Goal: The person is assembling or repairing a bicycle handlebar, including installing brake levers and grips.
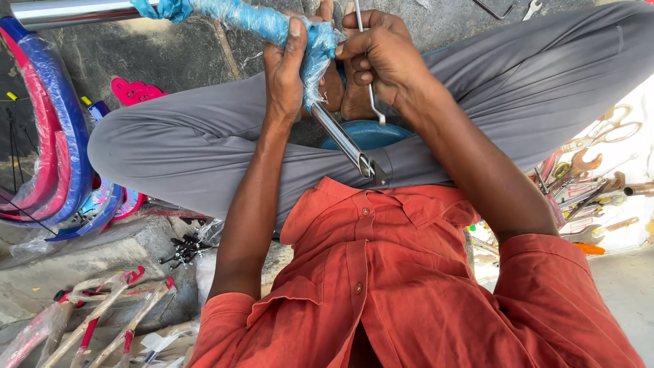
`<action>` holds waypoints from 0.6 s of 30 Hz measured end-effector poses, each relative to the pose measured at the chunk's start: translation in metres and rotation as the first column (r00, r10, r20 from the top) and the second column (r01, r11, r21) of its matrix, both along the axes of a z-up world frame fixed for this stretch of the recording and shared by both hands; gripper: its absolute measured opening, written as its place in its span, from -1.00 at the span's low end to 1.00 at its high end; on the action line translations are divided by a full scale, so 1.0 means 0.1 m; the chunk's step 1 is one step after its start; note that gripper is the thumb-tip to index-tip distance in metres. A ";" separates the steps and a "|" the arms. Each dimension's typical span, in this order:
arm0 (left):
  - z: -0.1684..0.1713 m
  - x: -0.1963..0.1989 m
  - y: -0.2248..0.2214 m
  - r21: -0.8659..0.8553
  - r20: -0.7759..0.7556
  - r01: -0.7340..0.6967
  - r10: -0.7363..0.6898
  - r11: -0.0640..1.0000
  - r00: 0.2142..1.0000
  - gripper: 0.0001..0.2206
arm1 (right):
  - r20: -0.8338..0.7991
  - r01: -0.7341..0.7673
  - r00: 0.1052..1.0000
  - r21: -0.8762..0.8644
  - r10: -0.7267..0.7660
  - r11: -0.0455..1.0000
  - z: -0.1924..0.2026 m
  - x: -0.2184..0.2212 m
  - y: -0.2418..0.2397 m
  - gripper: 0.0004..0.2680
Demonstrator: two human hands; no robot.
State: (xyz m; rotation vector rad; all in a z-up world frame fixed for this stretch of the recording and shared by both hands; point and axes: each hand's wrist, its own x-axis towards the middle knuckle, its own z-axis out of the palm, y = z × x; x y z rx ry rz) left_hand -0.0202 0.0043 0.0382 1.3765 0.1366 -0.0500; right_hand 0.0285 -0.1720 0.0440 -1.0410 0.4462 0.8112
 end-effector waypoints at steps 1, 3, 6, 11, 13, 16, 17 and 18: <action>-0.04 -0.02 0.01 0.002 -0.003 -0.002 0.002 1.000 1.000 -0.56 | -0.003 -0.002 1.000 0.002 0.002 1.000 -0.04 -0.04 0.03 -0.72; -0.12 -0.04 0.02 0.038 0.026 -0.022 0.021 0.999 0.999 -0.56 | -0.116 0.169 0.980 0.090 -0.158 0.981 -0.12 -0.10 0.09 -0.75; -0.17 -0.10 0.05 0.180 0.063 -0.076 0.066 0.981 0.996 -0.53 | -0.135 0.236 0.967 0.149 -0.217 0.960 -0.26 -0.24 0.15 -0.83; -0.31 -0.06 0.05 0.272 0.040 -0.131 0.125 0.953 0.991 -0.51 | -0.251 0.224 0.947 0.079 -0.198 0.971 0.00 -0.41 0.29 -0.81; -0.46 -0.05 0.14 0.282 0.023 -0.135 0.134 0.950 0.991 -0.50 | -0.290 0.181 0.943 0.044 -0.160 0.983 -0.15 -0.57 0.30 -0.72; -0.53 0.11 0.14 0.252 0.040 -0.160 0.155 0.954 0.987 -0.45 | -0.266 0.093 0.963 0.165 -0.046 0.982 -0.40 -0.57 0.16 -0.95; -0.42 0.07 0.14 0.218 0.011 -0.146 0.147 0.965 0.989 -0.47 | -0.239 0.096 0.967 0.044 -0.083 0.994 -0.20 -0.56 0.15 -0.90; -0.32 0.04 0.14 0.183 -0.018 -0.134 0.139 0.974 0.990 -0.48 | -0.206 0.100 0.972 -0.077 -0.114 0.992 -0.01 -0.55 0.13 -0.80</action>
